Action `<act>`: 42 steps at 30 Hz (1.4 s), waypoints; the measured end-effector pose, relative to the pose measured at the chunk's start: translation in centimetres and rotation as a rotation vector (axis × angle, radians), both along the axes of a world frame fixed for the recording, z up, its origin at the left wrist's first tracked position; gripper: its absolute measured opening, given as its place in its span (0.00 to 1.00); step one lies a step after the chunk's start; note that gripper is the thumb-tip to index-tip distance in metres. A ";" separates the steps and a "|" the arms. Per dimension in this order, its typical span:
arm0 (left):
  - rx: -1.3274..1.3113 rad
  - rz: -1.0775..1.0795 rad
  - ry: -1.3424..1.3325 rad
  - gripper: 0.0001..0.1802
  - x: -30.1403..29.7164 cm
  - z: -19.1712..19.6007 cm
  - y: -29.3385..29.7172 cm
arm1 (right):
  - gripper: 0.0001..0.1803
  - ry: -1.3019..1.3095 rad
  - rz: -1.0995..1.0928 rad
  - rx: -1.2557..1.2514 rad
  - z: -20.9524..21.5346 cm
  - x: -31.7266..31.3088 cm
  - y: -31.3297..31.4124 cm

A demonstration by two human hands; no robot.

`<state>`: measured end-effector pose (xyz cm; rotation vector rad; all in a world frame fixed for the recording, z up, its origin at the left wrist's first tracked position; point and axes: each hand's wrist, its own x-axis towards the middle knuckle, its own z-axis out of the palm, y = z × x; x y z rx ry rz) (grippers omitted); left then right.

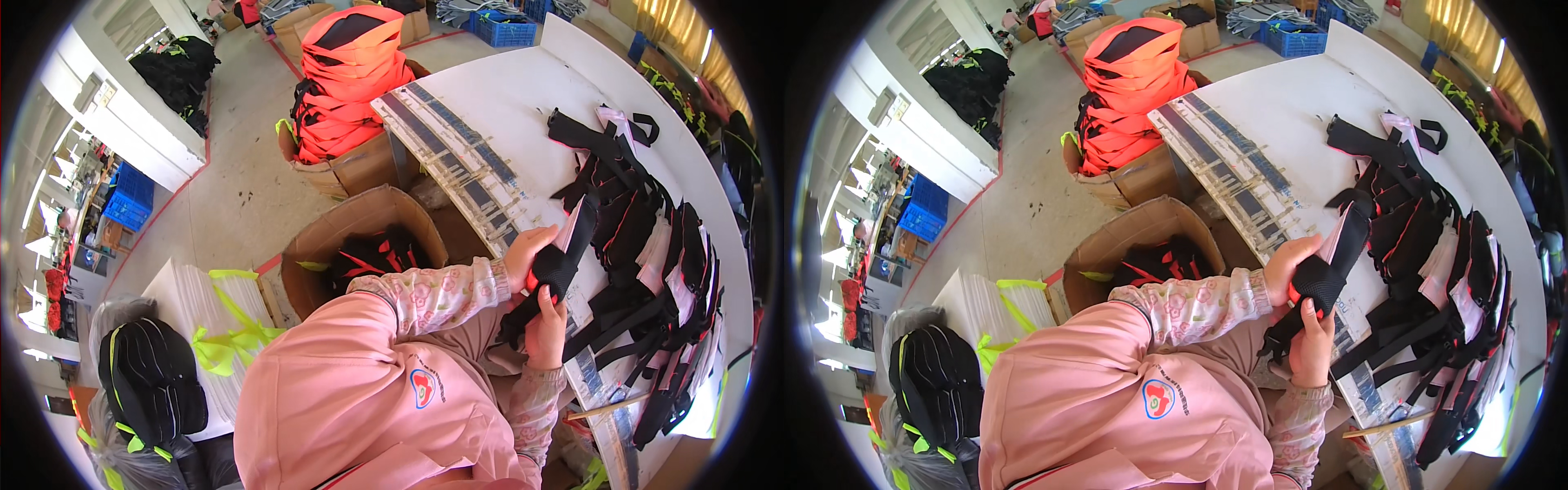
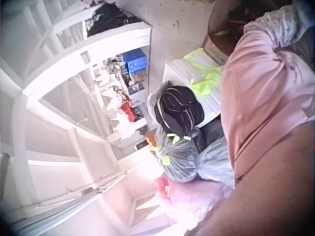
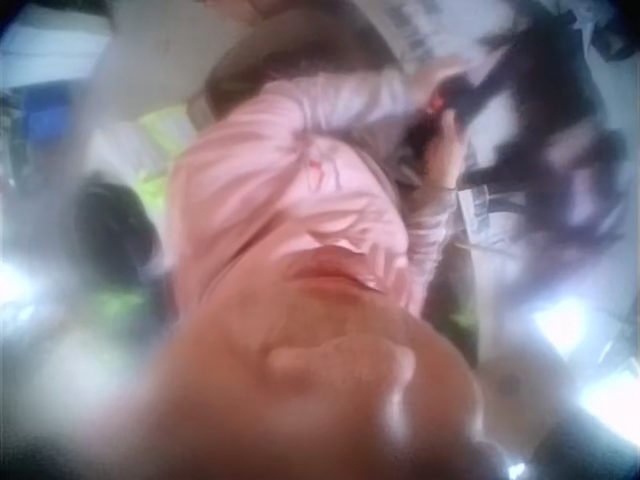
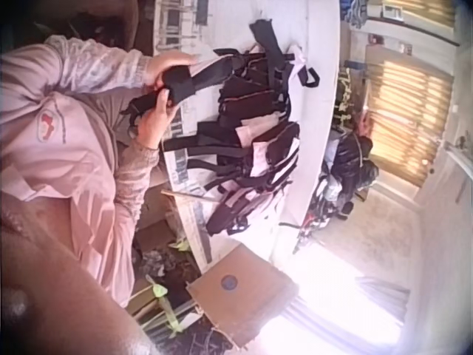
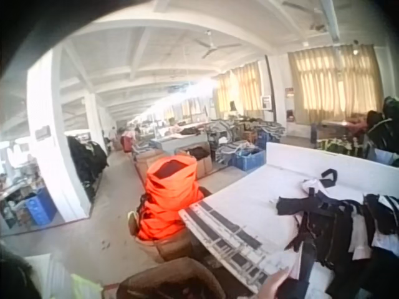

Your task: Assembling, folding, and organizing fabric straps and textile components in a factory setting.

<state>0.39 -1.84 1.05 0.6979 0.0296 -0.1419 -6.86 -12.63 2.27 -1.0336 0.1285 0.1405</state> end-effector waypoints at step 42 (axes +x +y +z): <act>1.342 0.538 -0.695 0.13 7.7 0.4 4.0 | 0.23 -0.317 -0.053 -1.154 0.6 3.0 0.9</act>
